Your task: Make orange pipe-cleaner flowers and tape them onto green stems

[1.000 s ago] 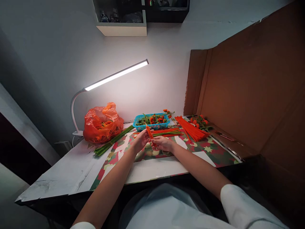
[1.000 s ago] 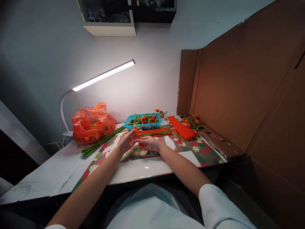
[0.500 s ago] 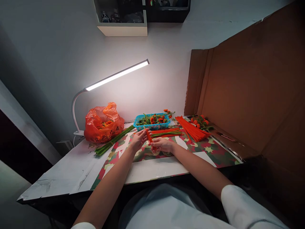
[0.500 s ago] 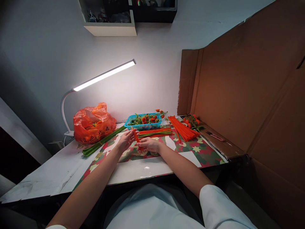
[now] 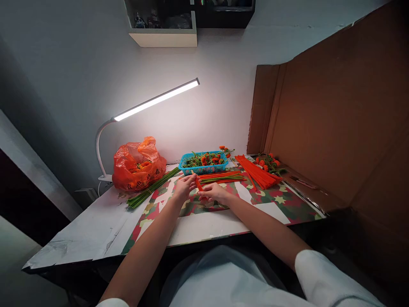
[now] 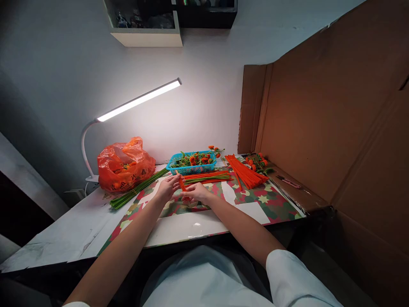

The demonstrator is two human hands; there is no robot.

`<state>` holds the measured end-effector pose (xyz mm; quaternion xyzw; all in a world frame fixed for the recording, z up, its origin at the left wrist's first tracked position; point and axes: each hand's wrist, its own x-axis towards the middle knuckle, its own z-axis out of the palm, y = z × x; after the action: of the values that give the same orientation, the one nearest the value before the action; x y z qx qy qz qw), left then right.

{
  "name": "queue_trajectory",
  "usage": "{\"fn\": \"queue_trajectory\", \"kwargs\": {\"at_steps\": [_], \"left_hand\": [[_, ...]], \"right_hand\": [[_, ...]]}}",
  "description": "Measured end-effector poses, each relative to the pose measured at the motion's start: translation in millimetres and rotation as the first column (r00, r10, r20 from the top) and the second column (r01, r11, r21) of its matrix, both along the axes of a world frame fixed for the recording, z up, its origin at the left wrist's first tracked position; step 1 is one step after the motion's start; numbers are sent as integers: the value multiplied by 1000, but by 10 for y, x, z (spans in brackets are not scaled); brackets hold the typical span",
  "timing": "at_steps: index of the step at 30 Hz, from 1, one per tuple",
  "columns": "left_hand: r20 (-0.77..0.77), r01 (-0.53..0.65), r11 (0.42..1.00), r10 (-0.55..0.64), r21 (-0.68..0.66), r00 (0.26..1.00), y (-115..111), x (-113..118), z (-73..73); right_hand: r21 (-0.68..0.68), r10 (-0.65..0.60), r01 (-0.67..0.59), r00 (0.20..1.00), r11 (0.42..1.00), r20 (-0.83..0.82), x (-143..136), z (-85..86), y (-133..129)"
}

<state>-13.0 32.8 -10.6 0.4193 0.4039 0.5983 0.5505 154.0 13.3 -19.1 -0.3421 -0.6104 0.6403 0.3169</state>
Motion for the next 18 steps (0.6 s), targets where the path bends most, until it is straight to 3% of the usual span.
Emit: {"fn": "queue_trajectory", "kwargs": {"at_steps": [6, 11, 14, 16, 18], "left_hand": [[177, -194, 981, 189, 8, 966, 52, -55, 24], [281, -252, 967, 230, 46, 932, 44, -79, 75], [216, -115, 990, 95, 81, 972, -4, -41, 86], [90, 82, 995, -86, 50, 992, -47, 4, 71], [-36, 276, 961, -276, 0, 961, -87, 49, 46]], "right_hand": [[-265, 9, -22, 999, 964, -51, 106, 104, 66], [-232, 78, -85, 996, 969, -42, 150, 96, 90], [-149, 13, -27, 996, 988, -93, 138, 76, 92], [-112, -27, 14, 993, 994, -118, 125, 69, 101], [-92, -49, 38, 991, 995, -125, 114, 67, 111]]}}
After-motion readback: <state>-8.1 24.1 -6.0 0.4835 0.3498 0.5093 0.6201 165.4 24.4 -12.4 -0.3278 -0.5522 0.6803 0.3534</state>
